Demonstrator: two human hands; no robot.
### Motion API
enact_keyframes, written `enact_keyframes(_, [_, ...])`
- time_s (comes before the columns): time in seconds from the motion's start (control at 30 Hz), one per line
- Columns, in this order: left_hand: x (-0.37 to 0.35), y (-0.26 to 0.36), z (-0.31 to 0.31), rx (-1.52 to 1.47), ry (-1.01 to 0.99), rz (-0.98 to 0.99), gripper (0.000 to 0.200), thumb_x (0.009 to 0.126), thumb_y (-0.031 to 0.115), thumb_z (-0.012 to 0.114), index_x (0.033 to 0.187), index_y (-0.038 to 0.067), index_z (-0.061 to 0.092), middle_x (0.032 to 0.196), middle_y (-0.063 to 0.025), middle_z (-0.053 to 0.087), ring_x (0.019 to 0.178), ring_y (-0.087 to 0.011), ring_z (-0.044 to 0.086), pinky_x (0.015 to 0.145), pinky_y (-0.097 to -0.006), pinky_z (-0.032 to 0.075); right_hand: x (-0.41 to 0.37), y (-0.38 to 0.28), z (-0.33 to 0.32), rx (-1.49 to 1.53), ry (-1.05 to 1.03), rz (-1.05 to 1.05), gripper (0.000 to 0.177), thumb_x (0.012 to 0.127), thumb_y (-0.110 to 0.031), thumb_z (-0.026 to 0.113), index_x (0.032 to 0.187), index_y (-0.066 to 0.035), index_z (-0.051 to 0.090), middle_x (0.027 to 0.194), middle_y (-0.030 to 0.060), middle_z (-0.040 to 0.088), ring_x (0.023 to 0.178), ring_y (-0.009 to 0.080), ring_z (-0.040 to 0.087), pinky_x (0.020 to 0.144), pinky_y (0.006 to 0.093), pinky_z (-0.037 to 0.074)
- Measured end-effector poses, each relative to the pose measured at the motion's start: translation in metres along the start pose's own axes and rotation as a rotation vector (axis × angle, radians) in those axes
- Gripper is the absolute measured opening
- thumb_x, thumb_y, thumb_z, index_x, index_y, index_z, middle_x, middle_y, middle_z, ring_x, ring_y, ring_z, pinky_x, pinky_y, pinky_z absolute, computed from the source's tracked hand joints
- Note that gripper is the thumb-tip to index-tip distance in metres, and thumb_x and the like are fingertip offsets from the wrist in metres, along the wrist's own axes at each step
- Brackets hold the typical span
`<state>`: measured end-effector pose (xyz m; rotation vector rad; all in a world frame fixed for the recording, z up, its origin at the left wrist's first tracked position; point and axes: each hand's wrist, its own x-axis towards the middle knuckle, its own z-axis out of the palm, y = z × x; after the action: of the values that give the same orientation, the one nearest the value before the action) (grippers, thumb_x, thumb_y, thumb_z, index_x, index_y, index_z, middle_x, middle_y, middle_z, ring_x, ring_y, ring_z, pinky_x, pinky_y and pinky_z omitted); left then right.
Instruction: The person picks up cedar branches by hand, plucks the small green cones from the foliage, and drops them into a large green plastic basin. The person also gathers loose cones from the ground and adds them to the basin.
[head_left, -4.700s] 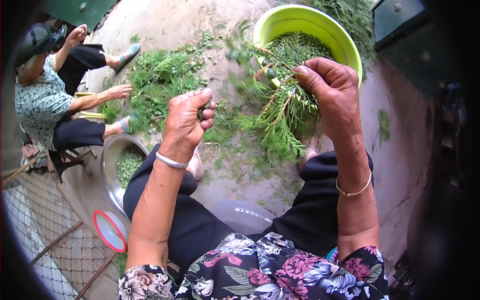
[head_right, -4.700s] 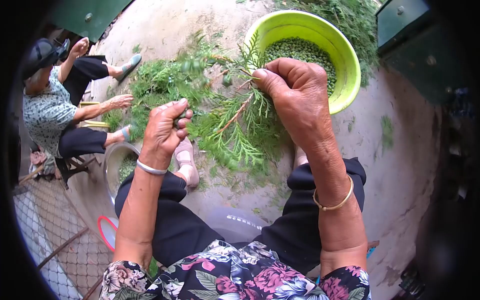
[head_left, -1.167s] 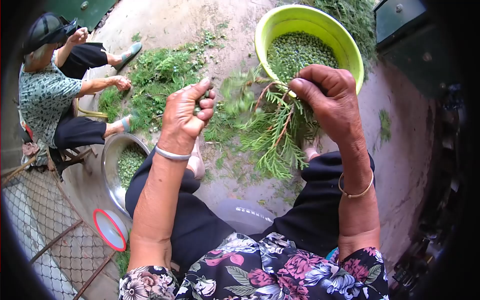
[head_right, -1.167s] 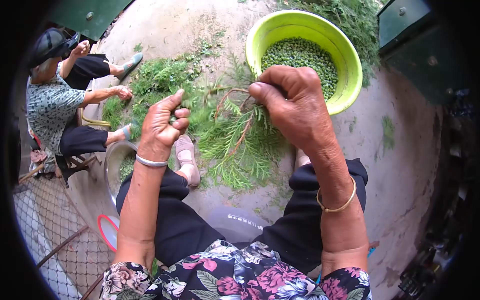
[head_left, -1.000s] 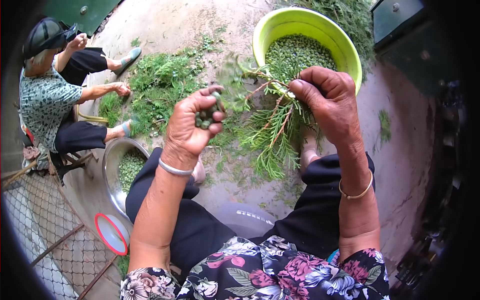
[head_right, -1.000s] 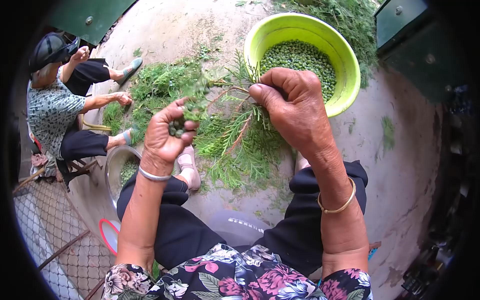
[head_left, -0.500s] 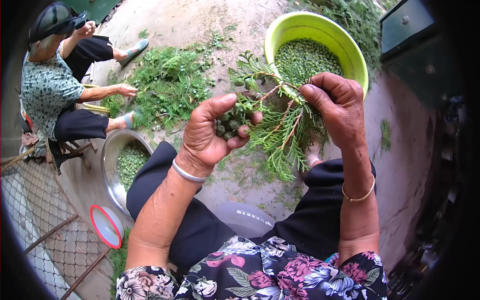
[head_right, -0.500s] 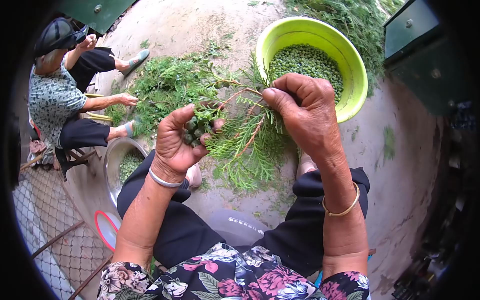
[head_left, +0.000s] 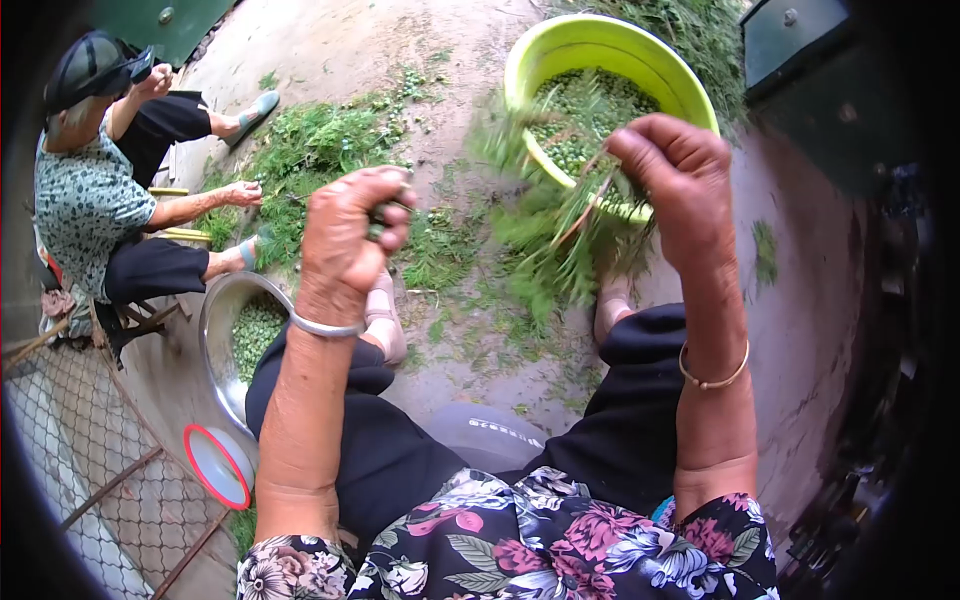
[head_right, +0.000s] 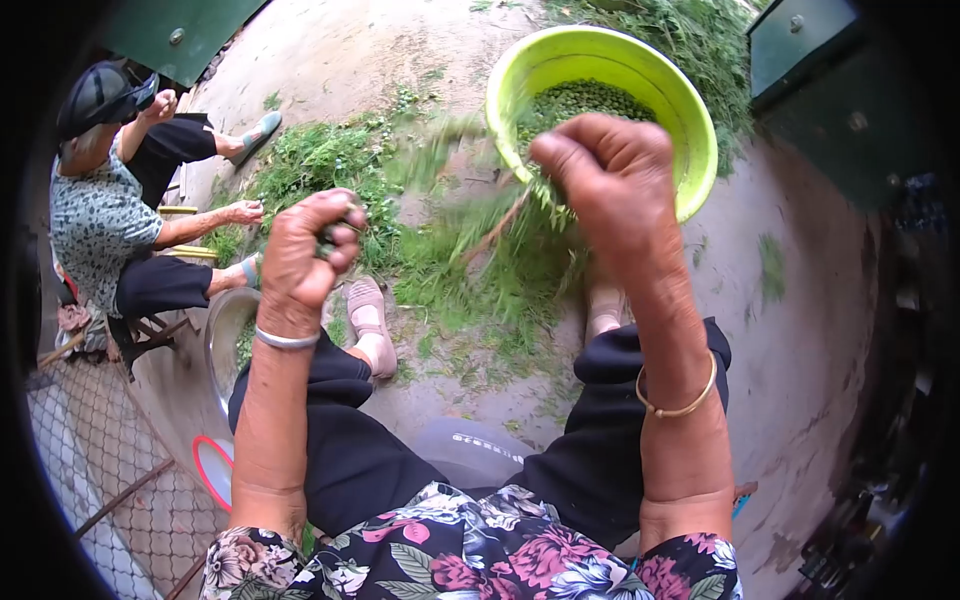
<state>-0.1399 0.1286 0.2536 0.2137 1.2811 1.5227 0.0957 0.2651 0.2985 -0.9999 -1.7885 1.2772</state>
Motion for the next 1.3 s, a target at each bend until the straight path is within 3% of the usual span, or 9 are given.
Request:
enact_keyframes(0.27, [0.05, -0.045, -0.026, -0.445, 0.01, -0.376, 0.017, 0.083, 0.01, 0.058, 0.094, -0.003, 0.054, 0.092, -0.0195, 0.059, 0.074, -0.0259, 0.059, 0.061, -0.0328, 0.055, 0.014, 0.007, -0.029, 0.429, 0.288, 0.034, 0.01, 0.083, -0.006, 0.067, 0.089, 0.002, 0.068, 0.076, 0.003, 0.066, 0.06, 0.0052, 0.057, 0.054, 0.0183, 0.047])
enact_keyframes(0.33, [0.058, -0.048, 0.012, -0.379, 0.07, -0.387, 0.023, 0.085, 0.014, 0.058, 0.101, -0.002, 0.054, 0.105, -0.0206, 0.059, 0.084, -0.0321, 0.061, 0.065, -0.0405, 0.056, 0.018, 0.006, -0.02, 0.539, 0.318, -0.046, 0.01, 0.08, -0.008, 0.069, 0.077, 0.001, 0.07, 0.06, -0.001, 0.061, 0.051, 0.0037, 0.048, 0.046, 0.0205, 0.037])
enact_keyframes(0.47, [0.06, -0.046, 0.116, -0.269, -0.155, 0.112, 0.022, 0.09, 0.021, 0.054, 0.102, 0.003, 0.055, 0.092, -0.0112, 0.063, 0.072, -0.0216, 0.061, 0.062, -0.0314, 0.053, 0.016, 0.004, -0.009, 0.459, 0.162, -0.021, 0.007, 0.082, -0.007, 0.067, 0.081, 0.0, 0.071, 0.068, -0.0001, 0.065, 0.058, 0.004, 0.053, 0.054, 0.0207, 0.043])
enact_keyframes(0.5, [0.06, -0.033, 0.129, -0.267, -0.493, -0.019, 0.025, 0.093, 0.025, 0.049, 0.103, 0.004, 0.056, 0.087, -0.0081, 0.062, 0.071, -0.0164, 0.06, 0.061, -0.0284, 0.051, 0.015, 0.005, -0.007, 0.465, 0.134, -0.025, 0.008, 0.082, -0.007, 0.067, 0.081, 0.0, 0.07, 0.067, -0.0012, 0.064, 0.058, 0.0032, 0.051, 0.053, 0.0207, 0.042])
enact_keyframes(0.53, [0.082, -0.048, 0.122, 0.126, -0.541, 0.439, 0.028, 0.095, 0.026, 0.041, 0.102, 0.003, 0.056, 0.082, -0.0055, 0.06, 0.07, -0.0128, 0.059, 0.06, -0.0267, 0.051, 0.016, 0.005, -0.005, 0.471, 0.104, -0.031, 0.009, 0.082, -0.007, 0.067, 0.081, 0.001, 0.07, 0.066, -0.0022, 0.063, 0.058, 0.0025, 0.05, 0.053, 0.0206, 0.041])
enact_keyframes(0.93, [0.068, -0.021, 0.139, 0.522, -0.3, 0.284, 0.033, 0.096, 0.026, 0.035, 0.099, 0.003, 0.058, 0.082, -0.0053, 0.061, 0.071, -0.0135, 0.06, 0.061, -0.0274, 0.052, 0.014, 0.001, -0.006, 0.581, 0.043, 0.033, 0.011, 0.083, -0.007, 0.064, 0.08, 0.002, 0.069, 0.068, -0.0018, 0.063, 0.059, 0.0019, 0.05, 0.053, 0.0197, 0.041])
enact_keyframes(1.0, [0.055, -0.02, 0.133, -0.379, -0.796, 0.024, 0.026, 0.094, 0.024, 0.047, 0.098, 0.002, 0.061, 0.092, -0.0109, 0.065, 0.079, -0.0211, 0.063, 0.068, -0.0375, 0.054, 0.015, 0.007, 0.0, 0.707, 0.038, 0.101, 0.01, 0.084, -0.007, 0.064, 0.083, 0.003, 0.067, 0.072, 0.0, 0.064, 0.061, 0.0031, 0.053, 0.054, 0.0195, 0.044])
enact_keyframes(1.13, [0.025, -0.006, 0.107, -0.392, -0.536, 0.057, 0.024, 0.09, 0.015, 0.056, 0.108, -0.002, 0.06, 0.102, -0.0144, 0.065, 0.092, -0.0234, 0.063, 0.079, -0.0402, 0.054, 0.011, 0.004, 0.01, 0.682, -0.034, 0.145, 0.01, 0.085, -0.006, 0.063, 0.087, 0.003, 0.066, 0.075, 0.0015, 0.065, 0.063, 0.0049, 0.057, 0.058, 0.0188, 0.046])
enact_keyframes(1.3, [0.011, 0.008, 0.083, -0.309, -0.458, 0.119, 0.028, 0.09, 0.011, 0.056, 0.112, -0.006, 0.054, 0.11, -0.0214, 0.061, 0.101, -0.0295, 0.061, 0.086, -0.0406, 0.054, 0.008, 0.005, 0.028, 0.436, -0.07, 0.075, 0.02, 0.084, -0.008, 0.064, 0.067, 0.001, 0.058, 0.058, -0.0071, 0.048, 0.054, 0.0011, 0.037, 0.047, 0.0222, 0.029])
